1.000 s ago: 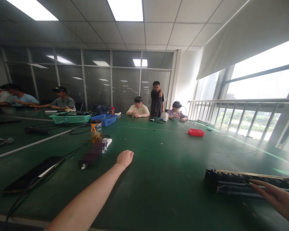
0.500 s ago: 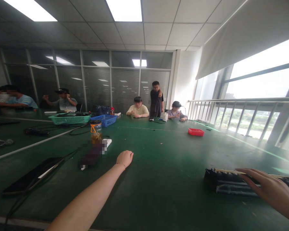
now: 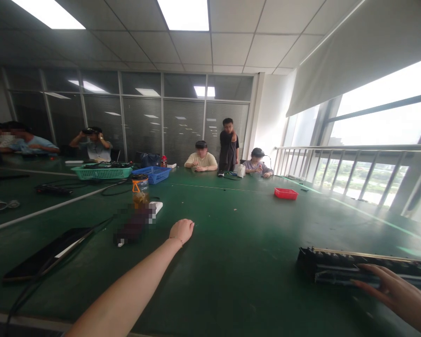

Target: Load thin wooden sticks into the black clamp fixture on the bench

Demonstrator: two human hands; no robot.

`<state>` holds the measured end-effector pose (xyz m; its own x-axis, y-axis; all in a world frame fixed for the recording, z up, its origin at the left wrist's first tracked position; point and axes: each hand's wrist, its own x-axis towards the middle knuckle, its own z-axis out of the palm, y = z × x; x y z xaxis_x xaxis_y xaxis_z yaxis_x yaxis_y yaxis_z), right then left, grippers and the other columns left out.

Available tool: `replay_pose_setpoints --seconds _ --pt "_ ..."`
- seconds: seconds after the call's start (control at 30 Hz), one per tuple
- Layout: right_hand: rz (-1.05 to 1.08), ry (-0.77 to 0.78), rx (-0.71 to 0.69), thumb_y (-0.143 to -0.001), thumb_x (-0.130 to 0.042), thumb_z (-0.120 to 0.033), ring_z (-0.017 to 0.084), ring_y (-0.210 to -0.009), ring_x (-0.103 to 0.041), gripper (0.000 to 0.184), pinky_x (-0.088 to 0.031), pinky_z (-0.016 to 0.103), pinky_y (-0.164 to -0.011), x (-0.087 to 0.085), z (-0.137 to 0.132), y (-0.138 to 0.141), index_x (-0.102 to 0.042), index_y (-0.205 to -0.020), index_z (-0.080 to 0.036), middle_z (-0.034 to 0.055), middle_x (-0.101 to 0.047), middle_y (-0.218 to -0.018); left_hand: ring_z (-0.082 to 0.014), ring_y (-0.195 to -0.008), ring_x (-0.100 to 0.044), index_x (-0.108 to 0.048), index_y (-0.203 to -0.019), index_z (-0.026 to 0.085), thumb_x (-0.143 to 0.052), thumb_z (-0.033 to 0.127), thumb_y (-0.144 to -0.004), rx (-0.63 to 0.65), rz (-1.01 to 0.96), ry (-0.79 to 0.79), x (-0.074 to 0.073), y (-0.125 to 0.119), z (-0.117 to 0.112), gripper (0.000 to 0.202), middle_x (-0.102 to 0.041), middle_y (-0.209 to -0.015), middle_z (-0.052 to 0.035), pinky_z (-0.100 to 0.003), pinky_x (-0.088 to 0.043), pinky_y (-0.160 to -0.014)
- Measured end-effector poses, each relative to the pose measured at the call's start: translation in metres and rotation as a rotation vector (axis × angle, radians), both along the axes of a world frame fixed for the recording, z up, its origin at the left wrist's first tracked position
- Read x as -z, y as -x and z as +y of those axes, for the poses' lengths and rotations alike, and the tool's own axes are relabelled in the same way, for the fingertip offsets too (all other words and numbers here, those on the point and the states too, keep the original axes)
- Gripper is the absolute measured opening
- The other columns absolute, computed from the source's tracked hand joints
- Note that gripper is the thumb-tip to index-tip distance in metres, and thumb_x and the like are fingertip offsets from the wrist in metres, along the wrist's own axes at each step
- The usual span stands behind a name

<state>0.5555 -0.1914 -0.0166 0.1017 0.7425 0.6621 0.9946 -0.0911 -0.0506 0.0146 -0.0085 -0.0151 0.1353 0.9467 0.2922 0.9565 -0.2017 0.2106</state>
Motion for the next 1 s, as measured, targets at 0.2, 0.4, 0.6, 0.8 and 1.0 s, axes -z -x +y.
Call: replay_pose_setpoints --seconds 0.2,0.4,0.6,0.8,1.0 --pt "0.145 0.302 -0.082 -0.058 -0.057 -0.055 0.029 -0.068 -0.062 0.031 -0.048 0.035 -0.054 -0.006 0.017 0.0 -0.063 -0.071 -0.028 0.0095 -0.066 -0.073 -0.0171 -0.077 -0.058 -0.064 -0.074 0.02 -0.028 0.033 -0.085 -0.002 0.006 -0.008 0.001 0.0 0.001 0.04 -0.064 -0.084 -0.0056 -0.027 -0.045 -0.066" --pt "0.122 0.277 -0.089 -0.06 -0.056 -0.054 0.03 -0.062 -0.061 0.028 -0.046 0.035 -0.05 -0.011 0.013 0.005 -0.062 -0.069 -0.028 0.0092 -0.065 -0.068 -0.0176 -0.079 -0.058 -0.064 -0.076 0.02 -0.027 0.034 -0.085 -0.007 0.006 -0.004 0.0 -0.001 0.0 0.041 -0.064 -0.086 -0.0053 -0.028 -0.046 -0.069" --pt "0.046 0.263 -0.09 -0.063 -0.051 -0.056 0.028 -0.063 -0.062 0.032 -0.046 0.033 -0.05 -0.01 0.014 0.026 -0.06 -0.071 -0.026 0.0069 -0.065 -0.069 -0.0179 -0.08 -0.059 -0.065 -0.077 0.021 -0.027 0.035 -0.084 -0.011 0.003 0.0 0.0 -0.002 0.0 0.041 -0.064 -0.086 -0.0055 -0.028 -0.046 -0.069" --pt "-0.074 0.252 -0.16 -0.069 -0.047 -0.055 0.026 -0.069 -0.062 0.037 -0.045 0.031 -0.052 -0.008 0.027 0.08 -0.057 -0.077 -0.021 0.0069 -0.064 -0.079 -0.0174 -0.078 -0.059 -0.064 -0.078 0.021 -0.027 0.036 -0.084 0.0 -0.005 0.005 0.001 -0.007 -0.001 0.041 -0.064 -0.084 -0.0053 -0.027 -0.047 -0.066" --pt "-0.26 0.289 -0.225 -0.079 -0.044 -0.044 0.021 -0.061 -0.061 0.028 -0.043 0.028 -0.049 -0.014 0.037 0.148 -0.053 -0.076 -0.018 0.0047 -0.062 -0.073 -0.018 -0.08 -0.059 -0.065 -0.081 0.022 -0.029 0.036 -0.084 -0.007 -0.014 0.012 -0.003 -0.008 -0.006 0.039 -0.064 -0.086 -0.0049 -0.028 -0.046 -0.069"
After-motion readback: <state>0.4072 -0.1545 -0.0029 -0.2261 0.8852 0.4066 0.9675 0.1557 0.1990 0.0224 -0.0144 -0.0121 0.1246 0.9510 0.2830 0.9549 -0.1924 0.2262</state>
